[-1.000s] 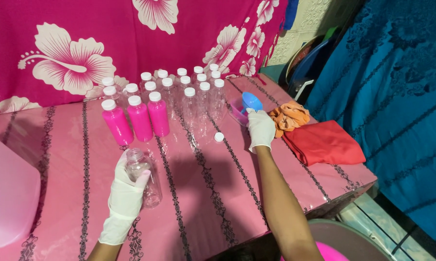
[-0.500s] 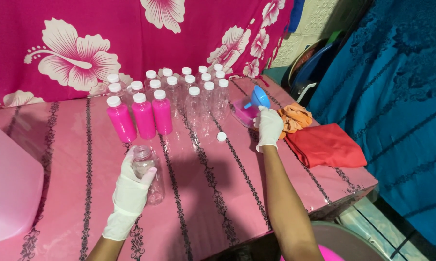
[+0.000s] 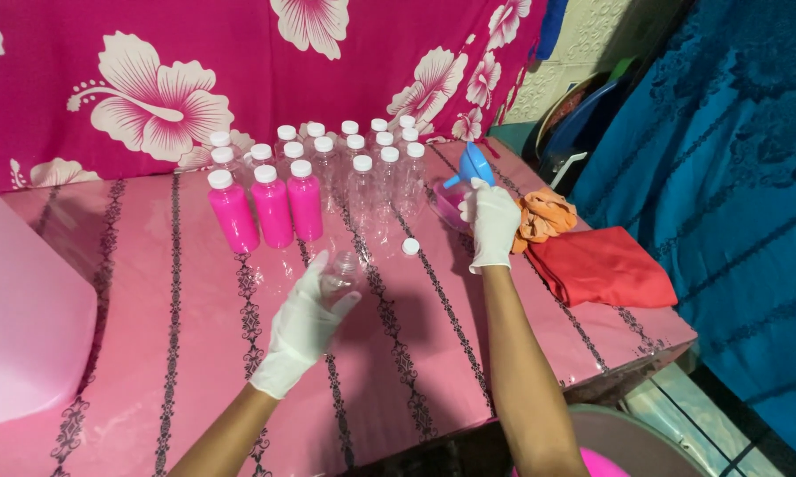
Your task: The person fills a clear plastic bottle with pink liquid using a blue funnel and a small plastic container.
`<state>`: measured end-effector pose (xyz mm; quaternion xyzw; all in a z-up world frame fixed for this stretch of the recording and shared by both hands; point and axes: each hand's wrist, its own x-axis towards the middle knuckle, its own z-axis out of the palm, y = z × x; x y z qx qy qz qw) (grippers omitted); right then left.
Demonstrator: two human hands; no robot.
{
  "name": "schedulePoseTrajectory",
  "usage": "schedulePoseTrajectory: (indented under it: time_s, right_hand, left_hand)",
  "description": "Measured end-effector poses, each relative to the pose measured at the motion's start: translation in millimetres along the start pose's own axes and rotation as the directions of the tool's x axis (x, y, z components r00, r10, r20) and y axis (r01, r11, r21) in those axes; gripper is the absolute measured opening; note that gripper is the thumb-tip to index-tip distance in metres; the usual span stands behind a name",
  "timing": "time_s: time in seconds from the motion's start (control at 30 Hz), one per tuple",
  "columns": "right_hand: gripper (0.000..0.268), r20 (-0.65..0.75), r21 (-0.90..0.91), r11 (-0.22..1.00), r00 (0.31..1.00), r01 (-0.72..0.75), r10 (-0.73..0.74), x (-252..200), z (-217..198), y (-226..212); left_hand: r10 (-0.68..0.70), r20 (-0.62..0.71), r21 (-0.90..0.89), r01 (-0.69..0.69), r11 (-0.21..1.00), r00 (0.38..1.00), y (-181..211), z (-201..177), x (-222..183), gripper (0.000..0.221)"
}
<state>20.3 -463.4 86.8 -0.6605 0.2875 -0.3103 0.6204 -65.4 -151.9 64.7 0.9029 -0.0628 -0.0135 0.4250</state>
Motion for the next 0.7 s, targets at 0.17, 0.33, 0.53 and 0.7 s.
schedulePoseTrajectory:
  time_s: [0.17,0.33,0.53,0.7]
  right_hand:
    - [0.024,0.162,-0.061,0.994,0.984,0.088,-0.077,22.1,21.9,9.1]
    - [0.025,0.228,-0.131,0.972,0.96,0.194,-0.161,3.4,26.4,11.8]
    - [0.03,0.33,-0.228,0.904,0.902,0.361,-0.277,-25.9,23.9,22.8]
    - [0.036,0.417,-0.28,0.826,0.837,0.489,-0.354,-42.5,24.5,24.3]
  left_hand:
    - [0.128,-0.083,0.059,-0.123,0.991,0.988,-18.6,35.4,31.7,0.089]
    - [0.112,-0.134,-0.03,-0.117,0.993,0.985,-41.3,58.6,62.1,0.095]
    - [0.122,-0.139,-0.122,-0.139,0.983,0.983,-42.6,50.5,56.6,0.106]
    - [0.147,-0.168,-0.415,-0.205,0.887,0.975,-56.6,53.4,66.3,0.106]
